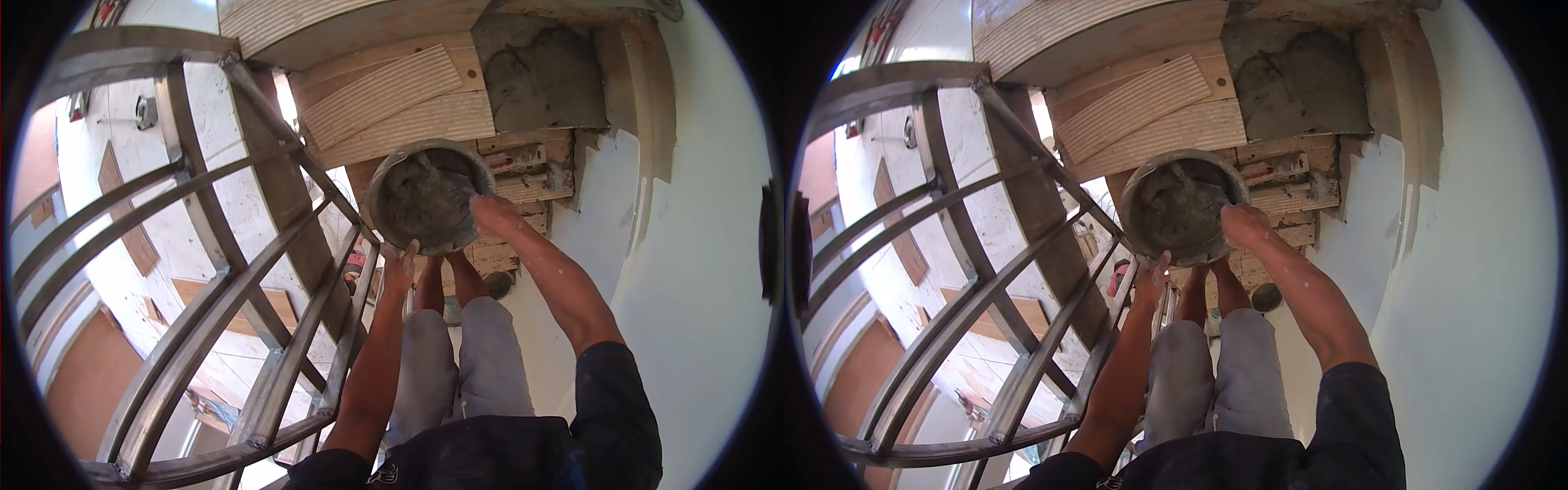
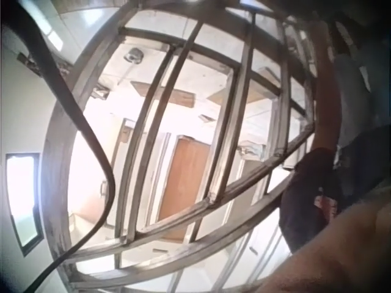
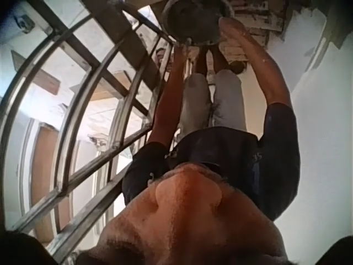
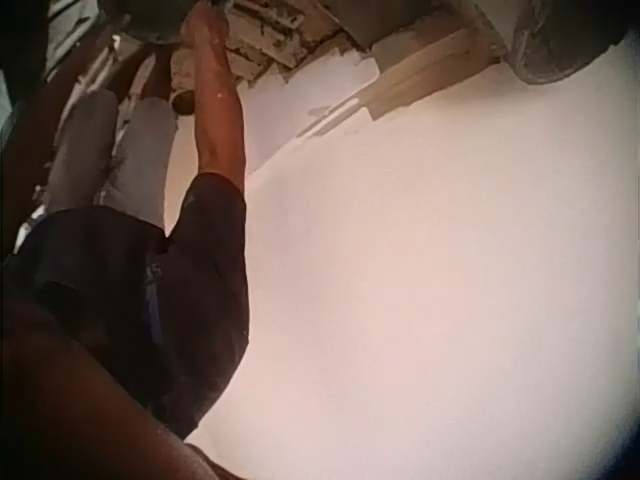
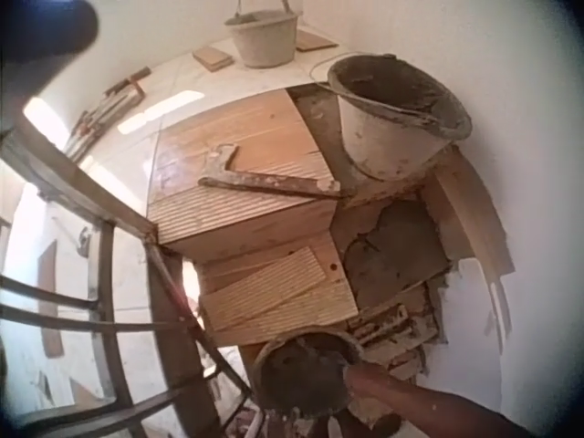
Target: Applying mortar to a step and laying a tile on a staircase.
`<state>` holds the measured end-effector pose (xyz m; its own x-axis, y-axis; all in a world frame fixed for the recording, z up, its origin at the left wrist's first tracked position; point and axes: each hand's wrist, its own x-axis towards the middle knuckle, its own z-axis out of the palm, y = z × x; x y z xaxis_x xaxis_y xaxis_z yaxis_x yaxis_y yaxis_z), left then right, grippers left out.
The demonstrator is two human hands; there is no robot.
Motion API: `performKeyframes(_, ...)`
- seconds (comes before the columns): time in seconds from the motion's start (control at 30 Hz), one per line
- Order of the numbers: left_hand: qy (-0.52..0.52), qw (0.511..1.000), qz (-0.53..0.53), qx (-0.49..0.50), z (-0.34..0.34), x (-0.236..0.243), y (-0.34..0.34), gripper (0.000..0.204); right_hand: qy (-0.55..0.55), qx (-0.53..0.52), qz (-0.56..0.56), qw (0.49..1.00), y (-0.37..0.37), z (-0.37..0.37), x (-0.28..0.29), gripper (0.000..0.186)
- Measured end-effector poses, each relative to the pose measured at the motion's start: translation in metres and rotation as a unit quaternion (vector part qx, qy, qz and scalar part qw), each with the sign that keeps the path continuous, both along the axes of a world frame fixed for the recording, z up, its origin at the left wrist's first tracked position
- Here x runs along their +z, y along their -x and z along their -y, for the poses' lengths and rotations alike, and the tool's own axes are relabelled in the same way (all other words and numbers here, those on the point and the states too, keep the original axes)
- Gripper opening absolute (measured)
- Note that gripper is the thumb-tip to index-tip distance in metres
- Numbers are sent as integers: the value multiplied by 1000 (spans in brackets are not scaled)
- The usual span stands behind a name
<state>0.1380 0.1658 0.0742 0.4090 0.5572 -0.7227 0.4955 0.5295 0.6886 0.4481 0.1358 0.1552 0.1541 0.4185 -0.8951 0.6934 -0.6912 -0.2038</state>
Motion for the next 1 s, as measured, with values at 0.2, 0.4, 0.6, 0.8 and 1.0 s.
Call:
performKeyframes(0.2,200,976,-14,80,-11,19,6,75,-19,-40,-78,996,28,21,-13,31)
performKeyframes(0.4,159,986,-49,18,-15,23,-3,83,-30,-85,-127,988,41,16,-56,32)
performKeyframes(0.6,120,989,57,60,6,8,12,67,-227,-73,-231,943,34,69,-106,40)
performKeyframes(0.8,150,978,88,116,21,21,-9,83,-150,-240,-305,909,6,86,-63,36)
performKeyframes(1.0,-169,963,-113,-179,33,-45,157,76,-105,-341,-403,843,17,31,33,34)
